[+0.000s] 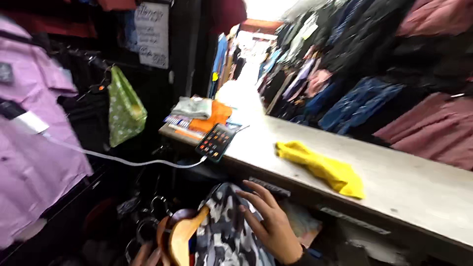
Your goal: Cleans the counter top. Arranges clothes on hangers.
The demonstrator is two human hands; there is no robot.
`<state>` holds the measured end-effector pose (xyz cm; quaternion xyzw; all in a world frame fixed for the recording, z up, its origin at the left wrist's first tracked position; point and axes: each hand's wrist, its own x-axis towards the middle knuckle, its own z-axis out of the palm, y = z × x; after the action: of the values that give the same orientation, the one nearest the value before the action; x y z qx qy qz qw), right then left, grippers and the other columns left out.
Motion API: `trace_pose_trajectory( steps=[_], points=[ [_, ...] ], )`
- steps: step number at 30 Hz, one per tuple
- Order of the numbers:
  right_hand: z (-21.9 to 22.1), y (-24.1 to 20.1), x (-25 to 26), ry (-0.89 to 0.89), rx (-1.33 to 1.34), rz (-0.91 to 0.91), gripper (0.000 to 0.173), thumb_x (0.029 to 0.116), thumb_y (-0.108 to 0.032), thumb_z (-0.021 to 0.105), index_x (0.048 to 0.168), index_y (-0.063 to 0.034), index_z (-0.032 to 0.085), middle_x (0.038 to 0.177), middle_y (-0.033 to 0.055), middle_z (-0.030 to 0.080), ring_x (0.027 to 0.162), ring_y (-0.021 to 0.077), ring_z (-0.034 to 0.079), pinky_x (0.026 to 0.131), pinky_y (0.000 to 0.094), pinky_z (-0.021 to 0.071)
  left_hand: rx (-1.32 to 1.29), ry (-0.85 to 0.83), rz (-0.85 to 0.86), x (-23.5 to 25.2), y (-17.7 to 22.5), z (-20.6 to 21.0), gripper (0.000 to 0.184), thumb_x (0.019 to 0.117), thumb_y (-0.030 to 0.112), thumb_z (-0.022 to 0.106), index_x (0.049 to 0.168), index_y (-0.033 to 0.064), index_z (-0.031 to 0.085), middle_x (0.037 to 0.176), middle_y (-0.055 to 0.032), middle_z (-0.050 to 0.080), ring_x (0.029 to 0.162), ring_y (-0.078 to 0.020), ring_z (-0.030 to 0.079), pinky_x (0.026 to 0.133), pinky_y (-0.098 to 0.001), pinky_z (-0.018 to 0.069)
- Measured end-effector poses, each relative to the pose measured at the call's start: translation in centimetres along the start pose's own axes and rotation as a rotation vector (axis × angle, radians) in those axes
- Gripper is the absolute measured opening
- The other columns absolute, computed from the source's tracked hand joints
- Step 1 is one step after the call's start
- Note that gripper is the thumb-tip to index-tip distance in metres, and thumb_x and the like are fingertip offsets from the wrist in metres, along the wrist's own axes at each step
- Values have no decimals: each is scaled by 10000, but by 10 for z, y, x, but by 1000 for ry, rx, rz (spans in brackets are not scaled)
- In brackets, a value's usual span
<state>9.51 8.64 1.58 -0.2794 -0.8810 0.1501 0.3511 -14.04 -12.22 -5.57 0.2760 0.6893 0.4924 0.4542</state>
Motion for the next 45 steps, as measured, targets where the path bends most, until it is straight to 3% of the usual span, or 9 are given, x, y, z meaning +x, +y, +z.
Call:
trace_pose_trajectory(
  steps=[8,11,14,17,22,27,35,42,45],
  points=[
    [92,-82,5,-484,175,113,706,973,-456,603,1434,72,518,1447,254,554,1389,412,495,1193,620,289,-354,83,62,1,-32,12,207,903,24,610,1098,-27,654,1042,-83,701,978,-132,677,899,-332,564],
    [99,-95,23,-660,105,216,829,971,-507,576,1541,56,363,1548,217,461,1484,356,380,1242,599,172,-257,85,99,-9,-25,13,315,860,65,662,1154,-48,657,1169,-143,657,1054,-174,659,925,-340,557],
    [101,-93,27,-592,209,264,748,927,-293,625,1542,38,357,1369,159,632,1351,304,536,1197,582,287,-183,48,116,-15,-14,15,381,857,83,678,1206,-66,644,1311,-213,579,1161,-219,621,980,-343,543],
    [92,-90,18,-380,312,213,622,907,-168,622,1469,45,460,981,70,728,911,177,688,889,395,554,-113,32,167,-19,-8,17,369,859,107,678,1193,-49,661,1332,-209,565,1176,-215,609,980,-335,536],
    [72,-86,6,-169,293,156,308,1006,-168,515,1190,7,689,712,6,690,597,90,645,586,292,560,36,22,264,-26,-4,26,365,873,154,674,1188,-30,679,1335,-196,562,1132,-196,605,931,-318,529],
    [61,-86,13,-103,371,154,286,1008,-66,492,1182,-23,715,1007,60,742,655,66,679,609,233,599,86,-32,323,-37,9,31,334,897,83,673,1196,-66,670,1382,-239,529,1074,-206,640,886,-304,554],
    [46,-96,33,-490,563,434,351,1011,-192,613,1337,-65,635,1011,-4,745,522,-6,540,458,172,443,210,-112,406,-41,17,31,340,898,54,674,1211,-79,667,1390,-250,542,961,-213,654,800,-313,555],
    [47,-99,25,-427,557,460,221,1028,-161,553,1177,-46,670,863,-42,712,557,-21,555,496,154,445,471,-230,188,-57,29,10,535,948,136,684,1437,-16,529,1552,-351,343,1372,-487,463,1100,-537,438],
    [45,-98,19,-412,571,441,249,1029,-132,525,1222,-35,650,923,-28,727,574,-23,563,514,157,458,587,-234,182,-70,44,-4,409,982,143,645,1341,-50,612,1467,-331,484,1336,-480,515,1097,-560,433]
  ],
)
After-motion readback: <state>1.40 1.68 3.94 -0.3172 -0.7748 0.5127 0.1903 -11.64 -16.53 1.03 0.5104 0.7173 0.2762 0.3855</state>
